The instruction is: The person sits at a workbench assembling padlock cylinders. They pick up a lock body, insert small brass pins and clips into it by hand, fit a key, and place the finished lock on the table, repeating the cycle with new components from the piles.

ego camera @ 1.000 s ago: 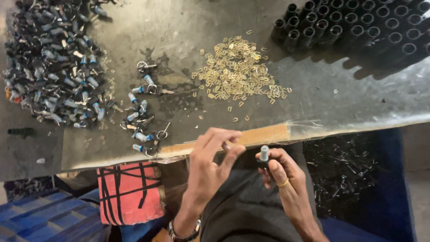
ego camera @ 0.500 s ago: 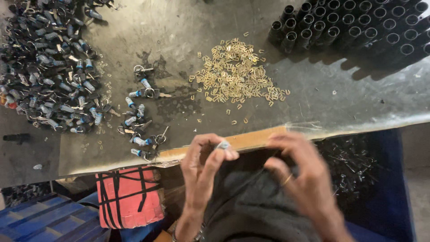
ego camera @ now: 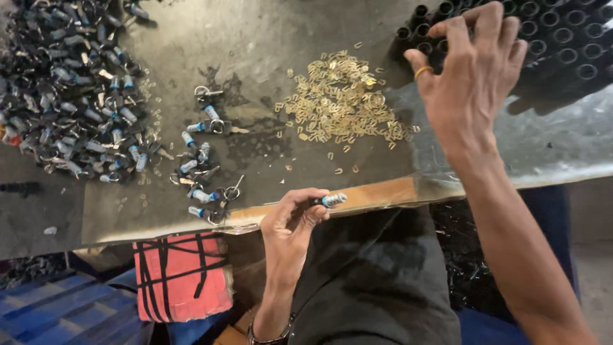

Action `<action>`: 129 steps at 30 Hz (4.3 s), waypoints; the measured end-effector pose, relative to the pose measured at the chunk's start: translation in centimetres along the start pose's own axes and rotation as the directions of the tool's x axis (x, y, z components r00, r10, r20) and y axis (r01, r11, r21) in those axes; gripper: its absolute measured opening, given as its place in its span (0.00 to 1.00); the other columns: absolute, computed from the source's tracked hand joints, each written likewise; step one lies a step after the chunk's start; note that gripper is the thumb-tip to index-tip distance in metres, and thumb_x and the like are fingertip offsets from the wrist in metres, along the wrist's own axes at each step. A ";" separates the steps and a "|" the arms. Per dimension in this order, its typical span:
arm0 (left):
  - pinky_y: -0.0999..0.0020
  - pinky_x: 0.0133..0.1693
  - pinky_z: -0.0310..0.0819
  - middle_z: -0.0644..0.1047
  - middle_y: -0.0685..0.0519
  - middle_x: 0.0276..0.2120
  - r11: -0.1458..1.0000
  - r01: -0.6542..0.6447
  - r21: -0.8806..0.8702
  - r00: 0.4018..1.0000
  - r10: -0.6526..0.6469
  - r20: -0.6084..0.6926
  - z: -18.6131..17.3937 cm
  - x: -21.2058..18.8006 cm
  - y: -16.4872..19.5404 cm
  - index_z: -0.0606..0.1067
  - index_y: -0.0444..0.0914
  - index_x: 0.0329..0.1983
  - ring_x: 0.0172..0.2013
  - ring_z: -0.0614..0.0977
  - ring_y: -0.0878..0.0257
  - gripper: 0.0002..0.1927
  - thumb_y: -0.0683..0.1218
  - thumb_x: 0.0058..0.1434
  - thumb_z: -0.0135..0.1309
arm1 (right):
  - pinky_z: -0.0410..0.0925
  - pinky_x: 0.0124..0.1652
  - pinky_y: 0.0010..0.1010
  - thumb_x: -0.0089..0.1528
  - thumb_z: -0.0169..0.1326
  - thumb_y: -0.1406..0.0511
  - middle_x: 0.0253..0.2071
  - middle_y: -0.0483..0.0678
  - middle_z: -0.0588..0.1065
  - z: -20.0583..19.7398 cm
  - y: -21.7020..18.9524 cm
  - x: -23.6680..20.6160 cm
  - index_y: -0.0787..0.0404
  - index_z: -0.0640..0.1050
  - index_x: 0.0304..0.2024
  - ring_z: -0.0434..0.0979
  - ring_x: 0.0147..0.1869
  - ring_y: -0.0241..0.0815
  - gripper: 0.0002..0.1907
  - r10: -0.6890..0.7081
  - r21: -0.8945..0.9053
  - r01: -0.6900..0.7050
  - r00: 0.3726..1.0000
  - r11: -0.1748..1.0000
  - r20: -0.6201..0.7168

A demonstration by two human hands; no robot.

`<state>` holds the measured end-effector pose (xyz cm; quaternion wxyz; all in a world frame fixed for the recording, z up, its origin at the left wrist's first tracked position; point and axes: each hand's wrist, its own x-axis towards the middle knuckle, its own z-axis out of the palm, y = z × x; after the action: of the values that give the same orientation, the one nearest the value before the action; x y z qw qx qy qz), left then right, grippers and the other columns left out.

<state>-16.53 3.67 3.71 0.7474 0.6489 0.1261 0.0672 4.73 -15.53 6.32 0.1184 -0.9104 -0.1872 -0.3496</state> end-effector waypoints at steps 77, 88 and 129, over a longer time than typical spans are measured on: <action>0.73 0.35 0.78 0.81 0.49 0.41 0.969 0.080 -0.233 0.984 -0.039 0.176 -1.7 -1.7 -1.1 0.78 0.32 0.44 0.36 0.85 0.63 0.04 0.36 0.67 0.57 | 0.71 0.47 0.26 0.61 0.60 0.65 0.45 0.47 0.77 -9.2 -6.5 -18.7 0.67 0.78 0.45 0.78 0.46 0.35 0.13 0.121 0.605 -0.791 0.595 -0.093 0.795; 0.72 0.32 0.79 0.77 0.51 0.41 0.937 0.241 -0.252 0.942 -0.164 0.292 0.5 -2.4 -1.5 0.76 0.31 0.47 0.34 0.83 0.66 0.06 0.35 0.67 0.54 | 0.70 0.40 0.28 0.56 0.65 0.66 0.32 0.48 0.82 -9.0 -6.4 -21.9 0.69 0.84 0.45 0.79 0.37 0.35 0.16 0.143 0.357 -0.893 0.330 -0.272 0.933; 0.60 0.58 0.70 0.74 0.51 0.40 0.767 0.317 -0.558 0.872 -0.006 0.489 1.4 -1.0 -3.0 0.79 0.34 0.38 0.55 0.77 0.54 0.13 0.44 0.57 0.71 | 0.75 0.35 0.25 0.58 0.62 0.65 0.27 0.44 0.84 -10.7 -2.8 -12.0 0.62 0.87 0.36 0.82 0.33 0.32 0.09 -0.119 0.430 -0.886 0.414 0.175 0.902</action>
<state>-17.24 1.59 1.01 0.9296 0.3486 -0.0266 -0.1171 -11.04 -19.83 6.19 0.6114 -0.7143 -0.0866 0.3293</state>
